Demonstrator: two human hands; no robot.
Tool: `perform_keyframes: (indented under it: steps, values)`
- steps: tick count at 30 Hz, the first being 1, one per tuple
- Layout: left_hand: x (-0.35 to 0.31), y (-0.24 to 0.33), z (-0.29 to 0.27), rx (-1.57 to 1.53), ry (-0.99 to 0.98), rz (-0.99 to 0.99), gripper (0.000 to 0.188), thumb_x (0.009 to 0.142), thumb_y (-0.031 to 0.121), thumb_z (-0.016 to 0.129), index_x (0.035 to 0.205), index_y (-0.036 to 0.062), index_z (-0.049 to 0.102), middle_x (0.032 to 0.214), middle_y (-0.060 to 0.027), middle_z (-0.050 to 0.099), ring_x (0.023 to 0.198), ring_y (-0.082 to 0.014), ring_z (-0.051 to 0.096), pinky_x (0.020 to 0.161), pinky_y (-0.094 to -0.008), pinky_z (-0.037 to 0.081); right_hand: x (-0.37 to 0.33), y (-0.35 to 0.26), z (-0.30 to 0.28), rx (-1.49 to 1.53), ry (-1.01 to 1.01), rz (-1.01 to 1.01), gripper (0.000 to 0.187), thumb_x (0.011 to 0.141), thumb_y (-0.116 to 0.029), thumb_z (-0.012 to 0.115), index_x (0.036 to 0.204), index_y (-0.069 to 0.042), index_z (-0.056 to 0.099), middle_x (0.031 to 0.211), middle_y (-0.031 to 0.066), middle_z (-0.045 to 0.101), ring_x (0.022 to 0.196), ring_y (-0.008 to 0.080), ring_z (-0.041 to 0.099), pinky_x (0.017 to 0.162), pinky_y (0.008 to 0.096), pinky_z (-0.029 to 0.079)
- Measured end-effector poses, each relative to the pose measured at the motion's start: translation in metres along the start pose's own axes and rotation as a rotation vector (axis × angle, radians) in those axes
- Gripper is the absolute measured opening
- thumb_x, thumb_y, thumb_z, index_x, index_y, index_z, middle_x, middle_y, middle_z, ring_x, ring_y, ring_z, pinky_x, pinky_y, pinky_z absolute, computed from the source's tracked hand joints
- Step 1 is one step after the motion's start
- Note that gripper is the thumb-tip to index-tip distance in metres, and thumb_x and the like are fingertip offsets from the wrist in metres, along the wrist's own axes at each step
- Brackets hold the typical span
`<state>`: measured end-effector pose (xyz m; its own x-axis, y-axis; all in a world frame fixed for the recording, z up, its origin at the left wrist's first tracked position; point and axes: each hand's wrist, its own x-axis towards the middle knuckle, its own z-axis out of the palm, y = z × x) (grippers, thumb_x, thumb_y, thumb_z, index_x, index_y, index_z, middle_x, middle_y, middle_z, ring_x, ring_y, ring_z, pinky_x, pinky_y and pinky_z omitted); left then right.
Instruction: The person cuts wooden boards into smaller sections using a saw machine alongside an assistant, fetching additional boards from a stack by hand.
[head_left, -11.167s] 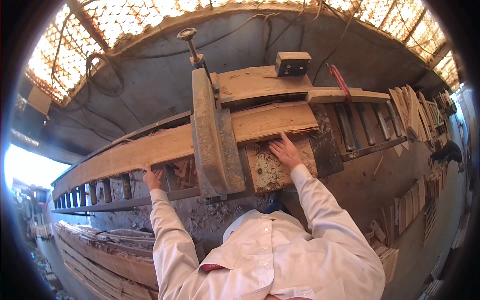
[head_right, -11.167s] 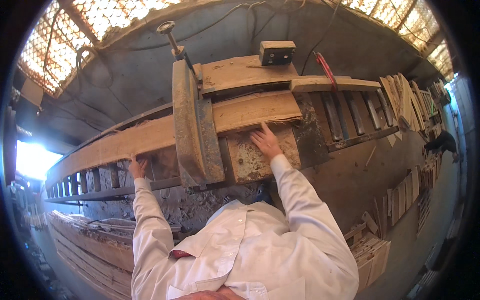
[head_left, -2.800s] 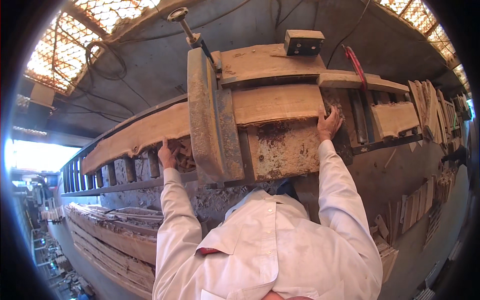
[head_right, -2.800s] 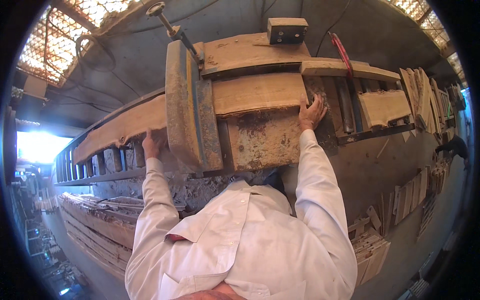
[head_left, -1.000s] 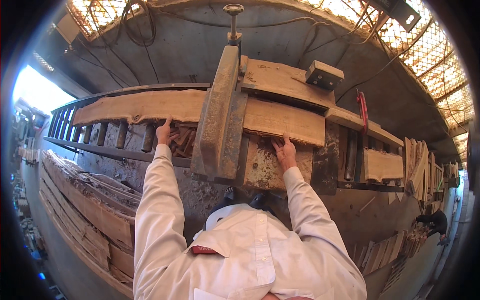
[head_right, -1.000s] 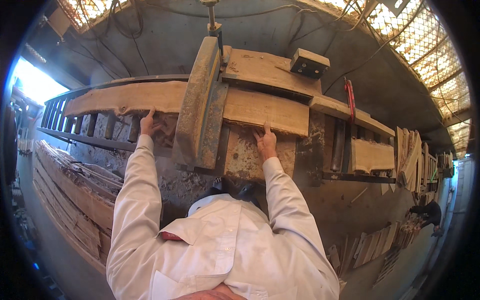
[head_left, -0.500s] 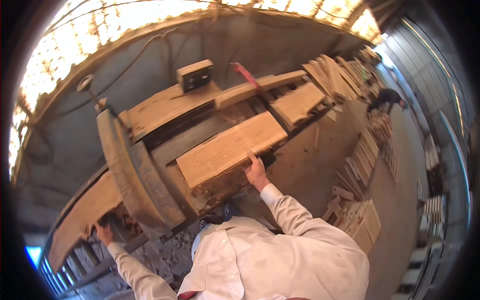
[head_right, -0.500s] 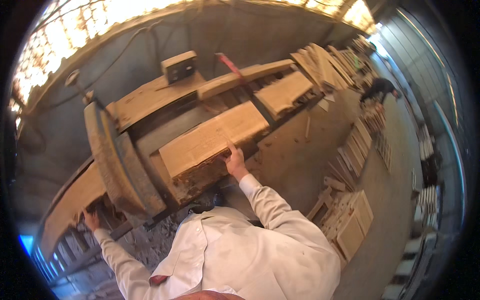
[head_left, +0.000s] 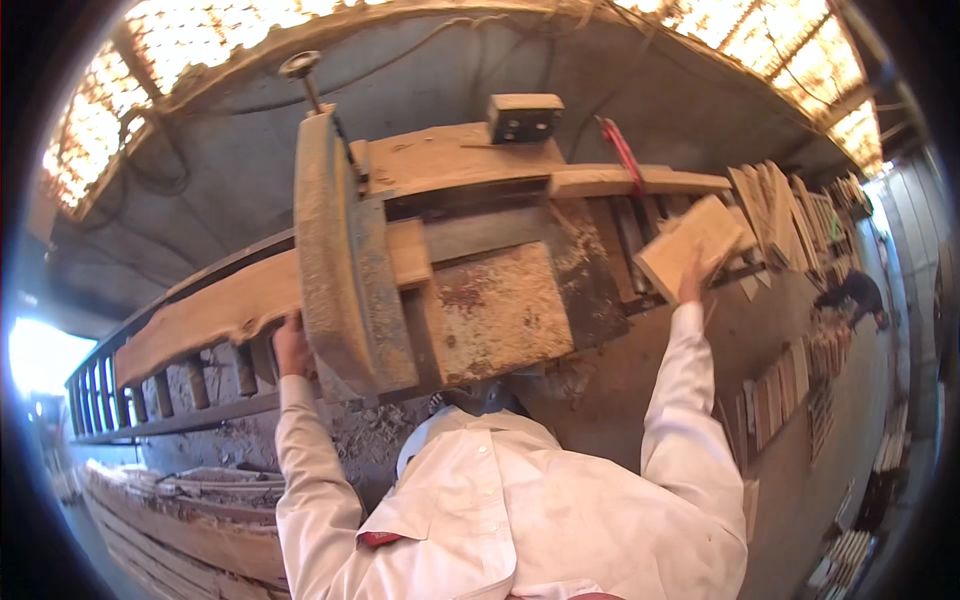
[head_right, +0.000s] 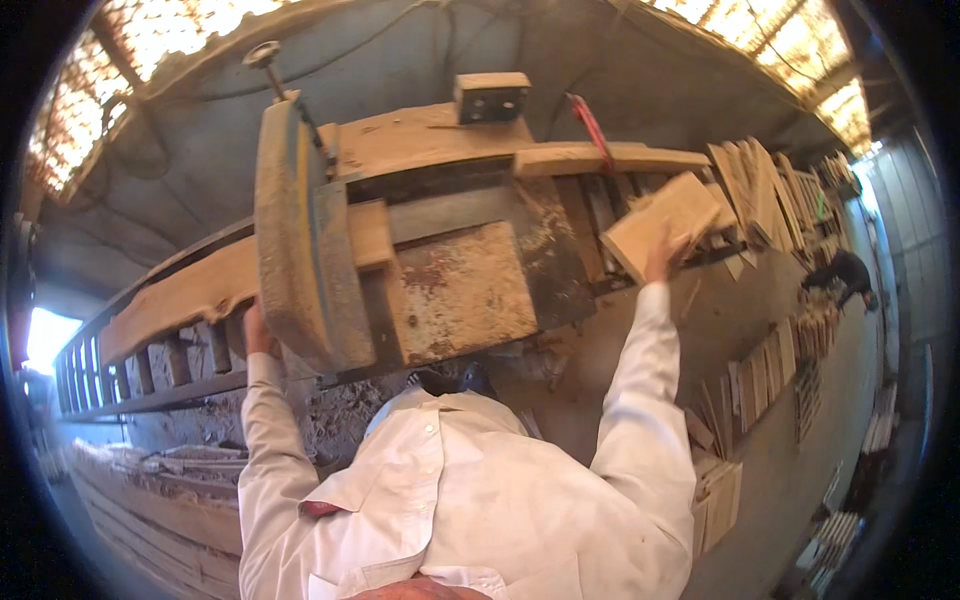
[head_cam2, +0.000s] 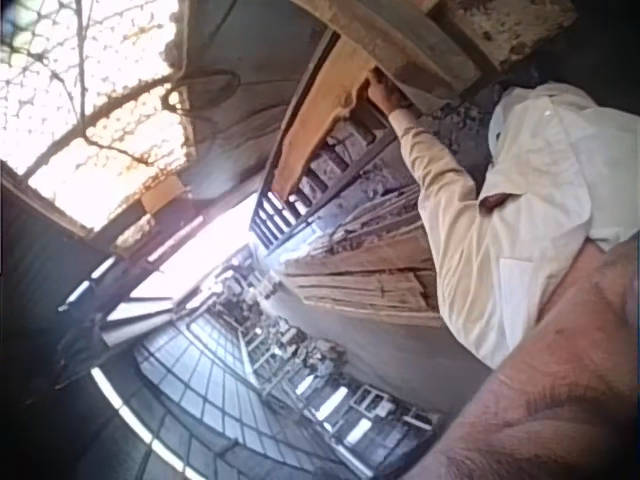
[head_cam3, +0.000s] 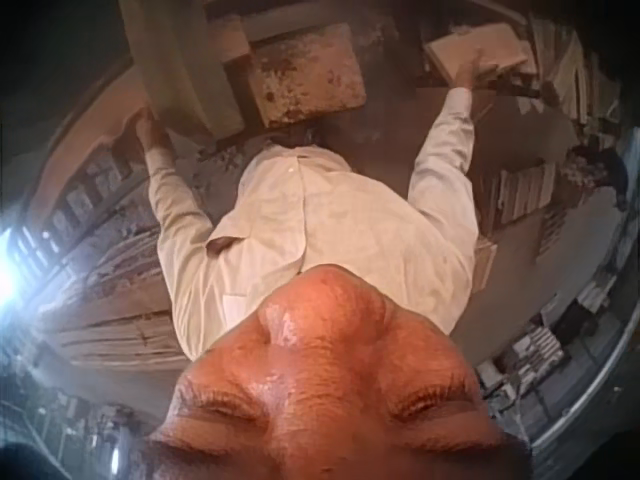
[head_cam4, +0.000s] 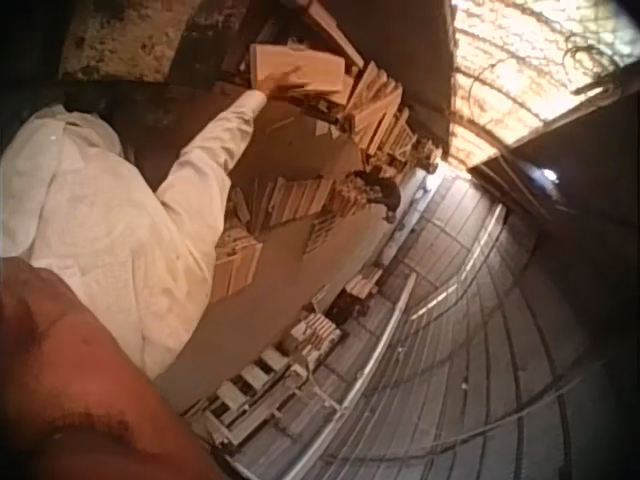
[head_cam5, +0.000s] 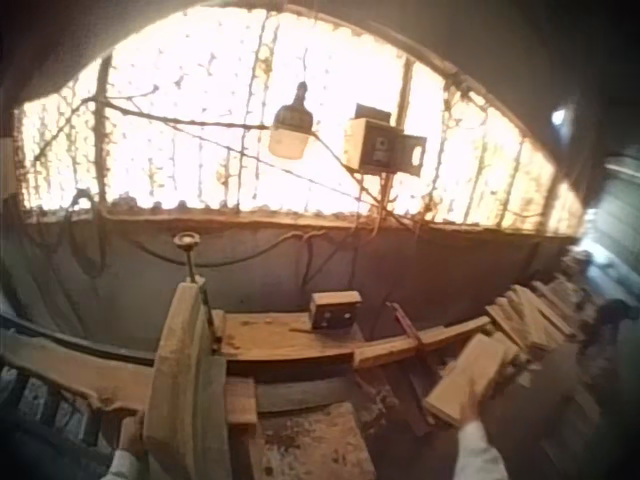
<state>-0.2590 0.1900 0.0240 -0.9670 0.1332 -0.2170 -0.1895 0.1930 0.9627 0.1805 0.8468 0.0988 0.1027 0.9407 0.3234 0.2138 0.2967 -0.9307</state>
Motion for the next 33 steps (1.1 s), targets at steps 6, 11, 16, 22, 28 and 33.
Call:
perform_keyframes:
  steps: [6, 11, 16, 22, 28, 33]
  values:
    - [-0.020, 0.004, -0.052, -0.046, -0.235, -0.208, 0.053, 0.092, 0.040, 0.060, 0.112, -0.0090, 0.058, 0.091, -0.0184, 0.065, 0.078, -0.0245, 0.067, 0.068, -0.0325, 0.054, -0.173, -0.033, 0.054, -0.523, -0.551, -0.405, 0.050, 0.088, -0.029, 0.064, 0.127, 0.000, 0.051, 0.138, 0.0213, 0.045, 0.129, 0.0355, 0.041, 0.107, 0.0413, 0.033]
    - [0.045, -0.030, -0.121, -0.651, 0.296, -0.208, 0.058, 0.090, 0.043, 0.063, 0.114, -0.0091, 0.056, 0.105, -0.0150, 0.063, 0.088, -0.0279, 0.066, 0.073, -0.0350, 0.056, -0.202, -0.014, 0.051, -0.571, -0.629, -0.293, 0.050, 0.089, -0.030, 0.063, 0.129, -0.003, 0.050, 0.143, 0.0193, 0.038, 0.132, 0.0346, 0.036, 0.108, 0.0425, 0.033]
    - [0.078, -0.049, -0.121, -0.534, 0.239, -0.124, 0.040, 0.090, 0.034, 0.066, 0.104, -0.0021, 0.059, 0.092, -0.0089, 0.064, 0.076, -0.0221, 0.062, 0.064, -0.0338, 0.054, -0.187, 0.018, 0.026, -0.499, -0.323, -0.233, 0.052, 0.088, -0.031, 0.064, 0.127, 0.001, 0.050, 0.134, 0.0195, 0.048, 0.127, 0.0341, 0.043, 0.104, 0.0408, 0.037]
    - [0.045, -0.027, -0.050, -0.447, 0.033, -0.130, 0.033, 0.091, 0.029, 0.065, 0.104, -0.0014, 0.060, 0.090, -0.0077, 0.064, 0.071, -0.0204, 0.062, 0.063, -0.0327, 0.053, -0.198, 0.013, 0.036, -0.717, -0.440, -0.235, 0.076, 0.085, -0.055, 0.060, 0.135, 0.000, 0.042, 0.146, 0.0207, 0.034, 0.139, 0.0335, 0.025, 0.115, 0.0438, 0.018]
    - [0.013, -0.013, -0.012, -0.329, -0.143, -0.102, 0.038, 0.093, 0.031, 0.062, 0.114, -0.0015, 0.058, 0.100, -0.0142, 0.063, 0.090, -0.0262, 0.064, 0.071, -0.0362, 0.055, -0.198, -0.001, 0.092, -0.737, -0.443, -0.123, 0.087, 0.082, -0.070, 0.052, 0.140, -0.006, 0.038, 0.150, 0.0204, 0.027, 0.143, 0.0320, 0.015, 0.117, 0.0481, 0.006]
    - [0.008, -0.019, -0.021, -0.514, -0.219, -0.159, 0.042, 0.093, 0.031, 0.062, 0.118, -0.0013, 0.055, 0.105, -0.0158, 0.062, 0.096, -0.0281, 0.062, 0.074, -0.0373, 0.055, -0.187, -0.004, 0.132, -0.529, -0.563, -0.166, 0.085, 0.082, -0.073, 0.049, 0.138, -0.010, 0.043, 0.150, 0.0184, 0.028, 0.142, 0.0308, 0.019, 0.116, 0.0528, 0.003]
